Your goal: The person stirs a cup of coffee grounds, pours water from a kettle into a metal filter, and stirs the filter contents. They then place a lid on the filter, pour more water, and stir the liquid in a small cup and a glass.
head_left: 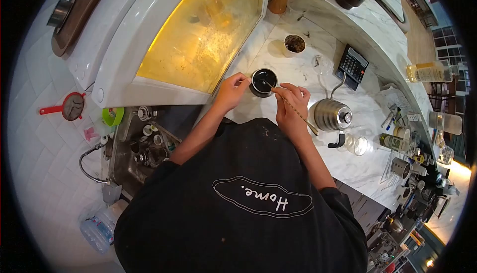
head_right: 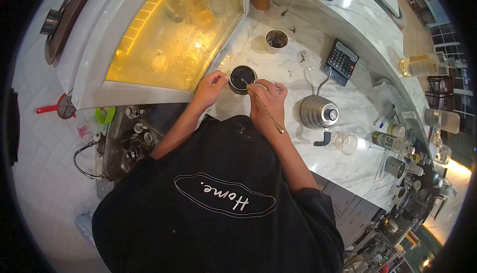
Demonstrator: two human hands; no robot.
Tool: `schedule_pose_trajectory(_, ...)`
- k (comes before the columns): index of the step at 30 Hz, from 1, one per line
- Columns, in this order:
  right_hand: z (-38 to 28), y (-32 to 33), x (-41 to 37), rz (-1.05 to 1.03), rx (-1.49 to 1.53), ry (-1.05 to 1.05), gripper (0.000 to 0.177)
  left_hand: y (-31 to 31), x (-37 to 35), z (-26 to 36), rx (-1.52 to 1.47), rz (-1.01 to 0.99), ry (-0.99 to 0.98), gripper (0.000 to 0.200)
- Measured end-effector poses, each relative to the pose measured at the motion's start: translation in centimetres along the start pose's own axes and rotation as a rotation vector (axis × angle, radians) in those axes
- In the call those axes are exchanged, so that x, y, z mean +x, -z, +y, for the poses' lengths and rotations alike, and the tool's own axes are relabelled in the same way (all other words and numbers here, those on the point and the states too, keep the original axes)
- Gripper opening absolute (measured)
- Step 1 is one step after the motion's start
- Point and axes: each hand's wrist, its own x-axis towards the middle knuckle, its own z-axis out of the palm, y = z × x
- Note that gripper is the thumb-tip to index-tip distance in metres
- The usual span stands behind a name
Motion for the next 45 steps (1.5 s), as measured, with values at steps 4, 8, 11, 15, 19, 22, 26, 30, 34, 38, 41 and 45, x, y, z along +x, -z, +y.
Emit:
schedule_pose_trajectory(4,0.3,0.2,0.3,0.032,-0.050,-0.015,0.015,-0.1,0.3,0.3,-0.011,0.018,-0.057,0.024)
schedule_pose_trajectory(8,0.9,0.5,-0.5,0.007,-0.030,-0.001,0.019,0.1,0.1,0.7,0.007,-0.004,-0.028,0.022)
schedule_pose_trajectory(11,0.6,-0.3,-0.6,0.009,0.019,0.001,0.020,0.1,0.3,0.4,-0.027,-0.023,-0.005,0.023)
schedule_pose_trajectory(15,0.8,-0.2,-0.3,0.017,-0.055,-0.050,0.020,-0.1,0.3,0.0,-0.032,-0.011,-0.013,0.023)
schedule_pose_trajectory(19,0.6,0.9,-0.2,0.026,-0.049,-0.033,0.014,-0.1,0.3,0.0,-0.015,-0.004,-0.048,0.022)
schedule_pose_trajectory(22,0.4,0.5,-0.4,-0.008,-0.019,0.004,0.017,-0.1,0.4,0.1,-0.029,0.008,-0.049,0.024)
schedule_pose_trajectory(26,0.7,0.4,-0.2,-0.018,-0.061,-0.021,0.020,-0.2,0.2,0.1,-0.033,0.004,-0.023,0.025)
schedule_pose_trajectory(30,1.3,0.5,-0.7,0.005,-0.061,0.002,0.021,-0.2,0.4,-0.2,-0.021,0.017,-0.051,0.025)
schedule_pose_trajectory(34,0.5,0.4,-0.5,-0.020,-0.056,0.073,0.021,-0.1,0.6,-0.6,-0.010,0.000,-0.063,0.025)
schedule_pose_trajectory(38,0.6,0.3,-0.2,-0.001,-0.075,0.052,0.023,-0.2,0.3,0.1,-0.018,0.008,-0.052,0.024)
schedule_pose_trajectory(41,0.9,0.7,0.0,0.014,-0.078,0.036,0.023,0.0,0.5,-0.4,-0.020,-0.002,-0.067,0.022)
schedule_pose_trajectory(45,0.6,0.7,-0.3,-0.007,-0.061,0.081,0.022,0.0,0.3,0.1,-0.015,-0.014,-0.049,0.020)
